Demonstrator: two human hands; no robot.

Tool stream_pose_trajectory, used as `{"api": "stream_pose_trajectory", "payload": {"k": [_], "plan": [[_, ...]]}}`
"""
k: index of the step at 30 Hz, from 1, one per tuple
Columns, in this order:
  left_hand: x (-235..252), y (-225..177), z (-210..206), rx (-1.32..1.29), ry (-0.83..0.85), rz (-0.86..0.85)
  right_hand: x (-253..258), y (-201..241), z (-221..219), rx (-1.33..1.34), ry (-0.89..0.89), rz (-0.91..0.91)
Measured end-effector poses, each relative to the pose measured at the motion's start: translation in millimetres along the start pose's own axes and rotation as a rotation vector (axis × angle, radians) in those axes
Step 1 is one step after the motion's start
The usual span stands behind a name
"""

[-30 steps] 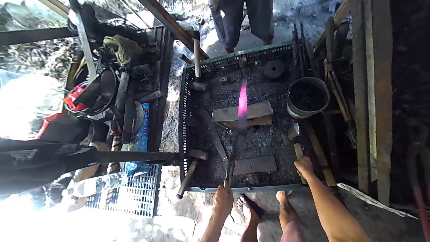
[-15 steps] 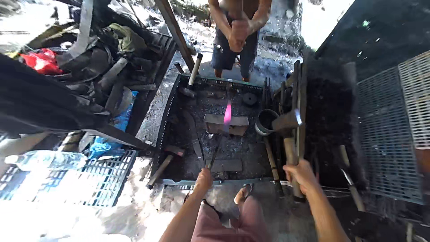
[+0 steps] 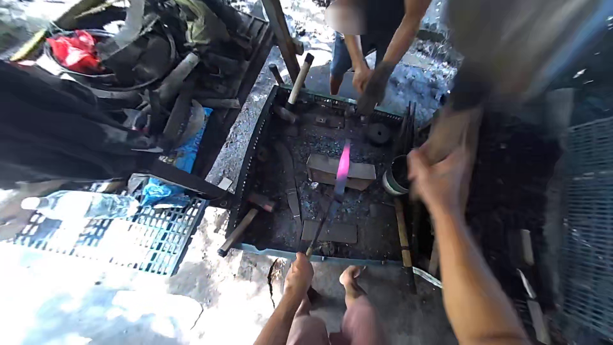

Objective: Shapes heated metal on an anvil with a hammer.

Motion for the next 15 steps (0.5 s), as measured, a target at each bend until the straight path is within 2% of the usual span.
{"api": "stream_pose_trajectory", "payload": {"k": [3,4,5,6,8,12,15], "plan": [[6.3,2.8,-7.8,0.019,0.013,0.048,2.5,-191.9,-156.7,-0.085,0.333,-0.461],[6.3,1.8,-7.8,0.021,0.013,0.058,3.6,-231.5,-187.5,-0.045,0.429,-0.593],[3.4,1.6,-5.0,0.036,0.022,0.064,2.2,-242.9,-197.7,0.011,0.487,-0.700],[2.6,0.7,2.5,0.053,0.023,0.063,3.2,-224.6,-191.0,0.081,0.511,-0.749],[-11.1,6.5,0.9,0.068,0.051,0.049,-9.9,-163.3,-138.4,0.133,0.498,-0.699],[-7.6,20.2,-11.8,0.024,0.007,-0.035,-25.5,-43.4,-7.4,-0.021,0.346,-0.331],[-6.8,22.5,-16.5,0.044,0.016,-0.041,-13.7,27.3,54.6,-0.108,0.141,-0.027]]}}
Point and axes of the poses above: each hand's wrist, its own x-axis towards the middle knuckle, its own z-axis out of the back of the hand, y = z × x, the point moved 3 cm from there along x, towards the middle knuckle, and after that the axes turned 12 degrees about -z, right-handed, at the moved point
